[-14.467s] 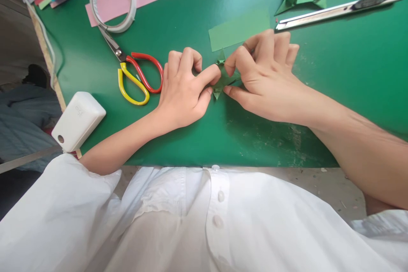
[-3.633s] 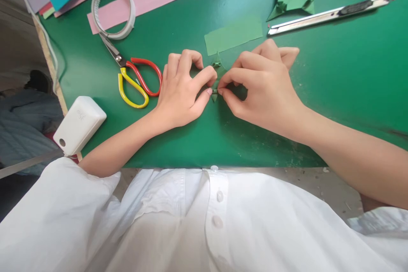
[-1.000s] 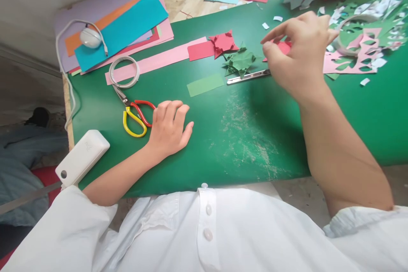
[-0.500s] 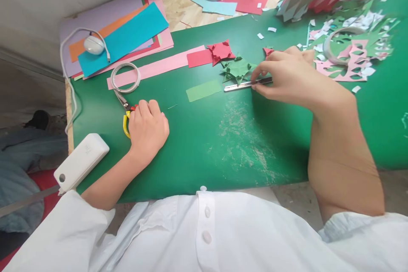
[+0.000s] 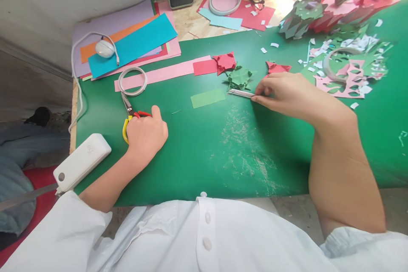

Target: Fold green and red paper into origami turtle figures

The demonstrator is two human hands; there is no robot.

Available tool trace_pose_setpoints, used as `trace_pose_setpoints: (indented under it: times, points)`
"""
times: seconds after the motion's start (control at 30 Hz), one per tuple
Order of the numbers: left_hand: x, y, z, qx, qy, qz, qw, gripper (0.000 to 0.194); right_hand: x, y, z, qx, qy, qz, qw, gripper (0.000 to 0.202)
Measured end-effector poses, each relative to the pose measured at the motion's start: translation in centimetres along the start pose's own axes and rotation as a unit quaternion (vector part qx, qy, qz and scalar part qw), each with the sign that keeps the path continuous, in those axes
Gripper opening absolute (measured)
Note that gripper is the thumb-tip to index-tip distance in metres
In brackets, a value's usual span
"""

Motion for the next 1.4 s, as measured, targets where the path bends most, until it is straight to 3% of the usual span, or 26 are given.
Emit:
trace_pose_setpoints:
  times: [0.13, 0.17, 0.27, 0.37, 0.5, 0.67, 0.87, 1.03, 1.2, 1.3, 1.4]
  points:
    - [2.7, -1.3, -0.2, 0.011, 0.038, 0.066, 0.997, 0.045, -0.4, -0.1, 0.1, -0.036, 0.011, 0.001, 0.999, 0.004]
    - [3.4, -1.9, -0.1, -0.014, 0.054, 0.068, 0.996, 0.045, -0.5, -0.2, 0.1, -0.044, 0.012, 0.003, 0.999, 0.004]
    - [5.7, -3.3, 0.6, -0.157, 0.092, 0.064, 0.981, 0.034, -0.8, -0.4, -0.1, -0.056, 0.013, 0.01, 0.998, 0.004]
    - [7.1, -4.5, -0.3, -0.184, 0.155, 0.041, 0.97, 0.03, -0.7, -0.5, -0.3, -0.053, 0.007, 0.024, 0.998, 0.007]
    - [7.7, -5.3, -1.7, -0.162, 0.183, 0.047, 0.969, 0.023, -0.1, -0.4, -0.1, -0.047, -0.006, 0.044, 0.998, 0.007]
    - [7.3, -5.4, -2.1, -0.157, 0.182, 0.041, 0.97, 0.024, 0.3, -0.4, 0.2, -0.054, -0.016, 0.049, 0.997, 0.006]
    - [7.5, -5.5, -2.5, -0.212, 0.239, 0.035, 0.947, 0.015, -0.1, -0.8, 0.0, -0.087, -0.011, 0.061, 0.994, 0.012]
    - [8.3, -4.8, -1.8, -0.325, 0.372, 0.059, 0.867, 0.009, 1.7, -0.3, 0.3, -0.231, 0.009, 0.128, 0.964, 0.022]
    - [8.5, -2.2, 2.1, -0.455, 0.462, 0.004, 0.761, 0.013, 8.1, 1.6, -1.1, -0.341, 0.007, 0.285, 0.896, 0.019]
    - [9.1, -0.6, 4.6, -0.538, 0.488, -0.03, 0.686, 0.028, 13.6, 2.6, -3.2, -0.307, 0.011, 0.381, 0.872, 0.022]
    - [9.8, 0.4, 6.2, -0.598, 0.486, -0.059, 0.634, 0.038, 20.1, 3.2, -4.8, -0.245, 0.029, 0.45, 0.859, 0.028]
Point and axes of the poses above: each hand's wrist, its own y-axis away from the middle knuckle, its own z-axis out of the back of the hand, x = y × z, the point moved 7 cm from there along -y, towards the middle knuckle, and after that the axes turned 1 degree about y, right-handed, at the moved point
